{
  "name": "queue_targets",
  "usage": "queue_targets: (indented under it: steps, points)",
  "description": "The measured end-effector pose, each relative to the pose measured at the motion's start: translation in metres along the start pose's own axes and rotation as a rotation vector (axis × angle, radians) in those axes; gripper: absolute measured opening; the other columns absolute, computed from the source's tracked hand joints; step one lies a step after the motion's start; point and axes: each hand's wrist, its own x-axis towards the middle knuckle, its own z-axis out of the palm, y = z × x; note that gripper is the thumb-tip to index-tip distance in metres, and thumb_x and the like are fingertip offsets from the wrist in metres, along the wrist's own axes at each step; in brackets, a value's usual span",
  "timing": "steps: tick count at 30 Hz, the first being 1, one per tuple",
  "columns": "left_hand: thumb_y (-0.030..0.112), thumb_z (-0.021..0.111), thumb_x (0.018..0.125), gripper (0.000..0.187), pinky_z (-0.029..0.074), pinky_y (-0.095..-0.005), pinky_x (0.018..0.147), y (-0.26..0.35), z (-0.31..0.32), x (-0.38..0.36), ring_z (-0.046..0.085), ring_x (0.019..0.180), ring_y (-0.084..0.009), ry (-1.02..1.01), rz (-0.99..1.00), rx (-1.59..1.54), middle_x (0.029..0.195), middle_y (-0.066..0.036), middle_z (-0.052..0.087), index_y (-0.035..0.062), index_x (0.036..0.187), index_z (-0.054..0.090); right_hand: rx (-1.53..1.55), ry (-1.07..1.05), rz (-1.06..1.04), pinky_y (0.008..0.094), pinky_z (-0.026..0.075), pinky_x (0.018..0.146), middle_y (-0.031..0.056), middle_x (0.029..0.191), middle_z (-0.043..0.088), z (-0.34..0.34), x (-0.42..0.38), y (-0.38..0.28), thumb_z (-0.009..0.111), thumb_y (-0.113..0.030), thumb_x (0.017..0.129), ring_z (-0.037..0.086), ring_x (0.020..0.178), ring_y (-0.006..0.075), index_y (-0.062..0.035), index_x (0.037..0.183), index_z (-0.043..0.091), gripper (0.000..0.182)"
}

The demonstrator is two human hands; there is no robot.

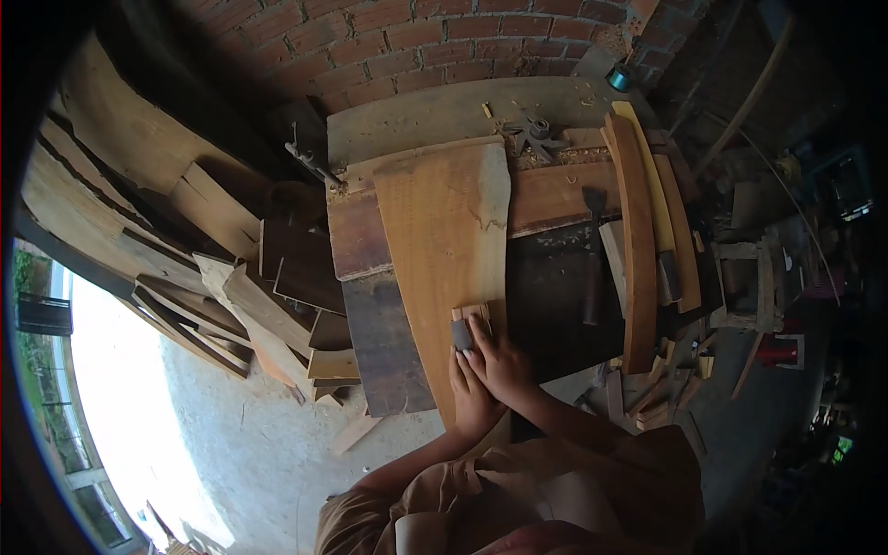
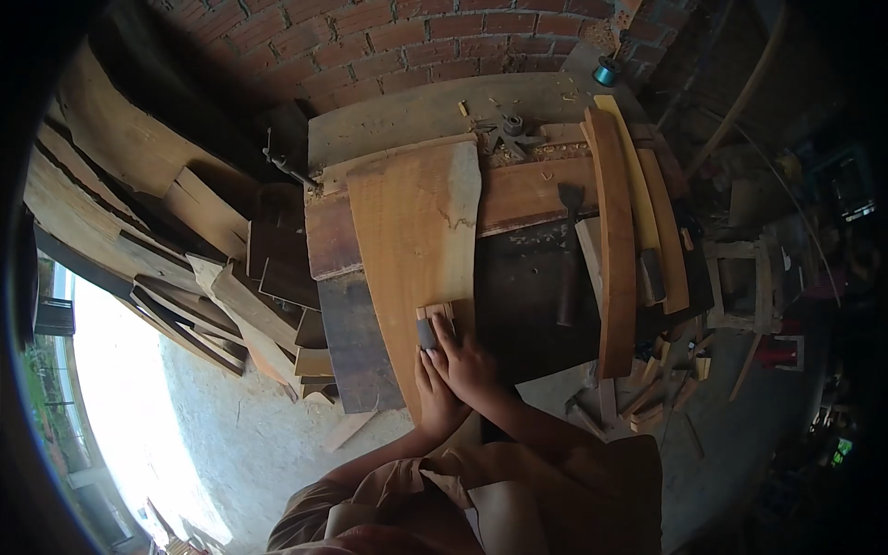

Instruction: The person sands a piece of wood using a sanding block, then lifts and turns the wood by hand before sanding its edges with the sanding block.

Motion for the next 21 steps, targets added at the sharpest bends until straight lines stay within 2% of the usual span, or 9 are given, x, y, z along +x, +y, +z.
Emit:
queue_targets:
  steps: [3, 7, 11, 13, 14, 17, 19, 20, 21]
  points:
    - [0.040, 0.071, 0.066, 0.108, 0.021, -0.0534, 0.100, -0.014, 0.002, 0.025, 0.016, 0.122, -0.0536, -0.021, 0.002, -0.135, 0.131, -0.040, 0.013, -0.0141, 0.131, 0.005, 0.014, -0.108, 0.085, 0.0405, 0.050, 0.055, 0.0213, 0.093, 0.056, 0.001, 0.028, 0.005, 0.051, -0.035, 0.084, 0.060, 0.064, 0.0345, -0.0221, 0.137, 0.029, 0.059]
    - [0.036, 0.075, 0.061, 0.110, 0.020, -0.0494, 0.103, -0.049, 0.010, 0.159, 0.016, 0.124, -0.0500, 0.023, 0.068, -0.101, 0.135, -0.034, 0.014, -0.0130, 0.132, 0.007, 0.047, -0.039, 0.139, 0.0446, 0.048, 0.058, 0.0214, 0.083, 0.057, 0.011, 0.158, 0.027, 0.046, -0.038, 0.086, 0.059, 0.067, 0.0372, -0.0275, 0.135, 0.030, 0.052]
    - [0.033, 0.073, 0.059, 0.107, 0.024, -0.0422, 0.103, -0.085, 0.018, 0.305, 0.022, 0.125, -0.0457, 0.062, 0.003, -0.198, 0.133, -0.036, 0.017, -0.0140, 0.131, 0.010, 0.144, 0.005, 0.092, 0.0448, 0.046, 0.070, 0.0229, 0.088, 0.058, 0.017, 0.297, 0.053, 0.044, -0.043, 0.086, 0.059, 0.079, 0.0373, -0.0284, 0.136, 0.027, 0.055]
    - [0.033, 0.074, 0.059, 0.107, 0.024, -0.0423, 0.103, -0.089, 0.015, 0.327, 0.022, 0.125, -0.0457, 0.063, 0.025, -0.196, 0.133, -0.036, 0.017, -0.0134, 0.132, 0.010, 0.067, -0.034, 0.185, 0.0435, 0.045, 0.075, 0.0237, 0.090, 0.058, 0.006, 0.324, 0.055, 0.041, -0.048, 0.086, 0.059, 0.084, 0.0359, -0.0285, 0.137, 0.024, 0.057]
    - [0.033, 0.074, 0.058, 0.108, 0.024, -0.0423, 0.103, -0.089, 0.017, 0.326, 0.022, 0.124, -0.0457, 0.027, 0.005, -0.184, 0.134, -0.035, 0.018, -0.0128, 0.132, 0.010, 0.059, -0.076, 0.210, 0.0433, 0.044, 0.079, 0.0255, 0.088, 0.058, 0.003, 0.317, 0.053, 0.038, -0.052, 0.086, 0.057, 0.088, 0.0378, -0.0280, 0.138, 0.020, 0.060]
    - [0.034, 0.075, 0.058, 0.107, 0.025, -0.0441, 0.102, -0.073, 0.014, 0.250, 0.022, 0.124, -0.0459, 0.050, 0.031, -0.183, 0.134, -0.034, 0.019, -0.0115, 0.132, 0.012, 0.053, -0.105, 0.239, 0.0457, 0.047, 0.071, 0.0246, 0.092, 0.056, 0.001, 0.245, 0.042, 0.041, -0.049, 0.086, 0.059, 0.082, 0.0379, -0.0282, 0.138, 0.021, 0.060]
    - [0.032, 0.074, 0.061, 0.101, 0.024, -0.0484, 0.101, -0.051, 0.007, 0.165, 0.023, 0.123, -0.0474, 0.034, 0.092, -0.148, 0.133, -0.035, 0.019, -0.0116, 0.131, 0.014, 0.018, -0.009, 0.168, 0.0468, 0.048, 0.062, 0.0256, 0.090, 0.054, 0.018, 0.157, 0.045, 0.044, -0.051, 0.084, 0.059, 0.075, 0.0392, -0.0289, 0.138, 0.020, 0.063]
    - [0.032, 0.074, 0.061, 0.102, 0.024, -0.0494, 0.101, -0.033, -0.001, 0.116, 0.022, 0.122, -0.0494, 0.001, 0.021, -0.218, 0.131, -0.036, 0.018, -0.0119, 0.130, 0.014, -0.012, -0.139, 0.172, 0.0455, 0.049, 0.062, 0.0256, 0.095, 0.055, -0.006, 0.109, 0.026, 0.047, -0.047, 0.084, 0.059, 0.073, 0.0405, -0.0272, 0.139, 0.018, 0.065]
    - [0.033, 0.075, 0.061, 0.104, 0.024, -0.0510, 0.100, -0.027, 0.003, 0.069, 0.022, 0.122, -0.0512, -0.031, 0.046, -0.167, 0.130, -0.039, 0.017, -0.0136, 0.130, 0.012, -0.021, -0.058, 0.113, 0.0449, 0.049, 0.056, 0.0245, 0.092, 0.054, 0.001, 0.062, 0.024, 0.050, -0.045, 0.083, 0.060, 0.070, 0.0385, -0.0263, 0.139, 0.020, 0.066]
